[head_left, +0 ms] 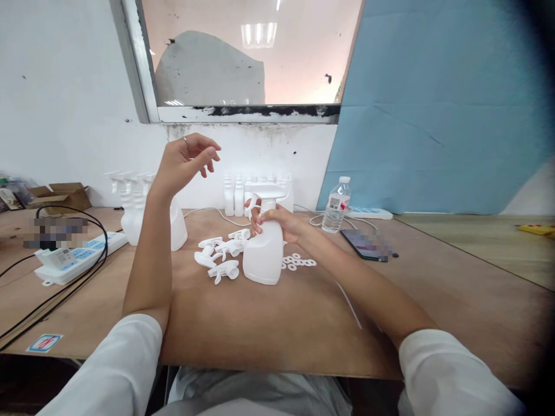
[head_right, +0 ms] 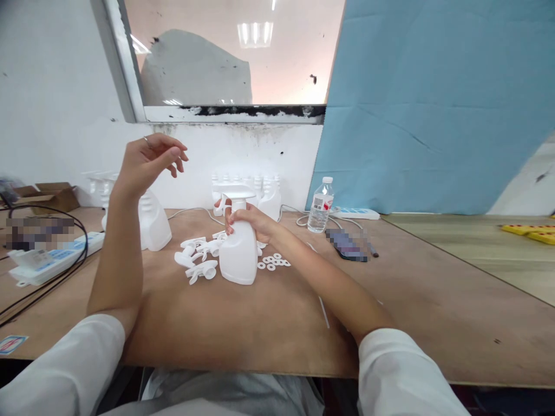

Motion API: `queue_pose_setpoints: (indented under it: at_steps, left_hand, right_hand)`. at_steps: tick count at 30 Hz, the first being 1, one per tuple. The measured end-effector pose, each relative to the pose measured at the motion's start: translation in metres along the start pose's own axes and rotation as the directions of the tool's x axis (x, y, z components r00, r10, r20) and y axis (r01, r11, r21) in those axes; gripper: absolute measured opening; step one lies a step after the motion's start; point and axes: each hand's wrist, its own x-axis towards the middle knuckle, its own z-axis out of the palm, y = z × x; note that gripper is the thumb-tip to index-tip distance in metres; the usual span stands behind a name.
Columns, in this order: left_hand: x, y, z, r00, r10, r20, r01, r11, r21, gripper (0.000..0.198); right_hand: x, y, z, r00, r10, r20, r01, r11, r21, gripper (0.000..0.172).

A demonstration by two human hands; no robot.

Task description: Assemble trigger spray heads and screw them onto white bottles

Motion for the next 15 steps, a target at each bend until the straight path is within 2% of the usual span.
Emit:
queue_pose_setpoints:
  at_steps: [4, 7, 9, 12, 15]
  left_hand:
    - [-0.002, 0.000, -0.010, 1.000, -0.006, -0.026, 0.007, 1.000, 0.029, 0.021]
    - [-0.003, 0.001, -0.006, 1.000, -0.023, 0.016, 0.022, 0.999, 0.036, 0.023]
    - [-0.002, 0.002, 0.002, 0.996, -0.044, 0.074, 0.039, 0.996, 0.076, 0.026]
    - [-0.002, 0.007, 0.020, 0.981, -0.074, 0.178, 0.046, 0.987, 0.157, 0.030]
    - [-0.004, 0.014, 0.042, 0.944, -0.083, 0.319, 0.015, 0.978, 0.208, 0.033]
  right_hand:
    - [-0.001, -0.001, 0.007, 0.996, -0.001, -0.088, -0.003, 0.999, -0.047, 0.019]
    - [-0.001, 0.000, 0.009, 0.993, -0.062, -0.101, 0.057, 0.997, -0.052, 0.025]
    - [-0.001, 0.001, 0.010, 0.992, -0.083, -0.097, 0.079, 0.996, -0.043, 0.024]
    - [-0.001, 0.001, 0.011, 0.993, -0.061, -0.102, 0.058, 0.998, -0.039, 0.012]
    - [-0.001, 0.001, 0.013, 0.993, -0.069, -0.091, 0.066, 0.997, -0.035, 0.015]
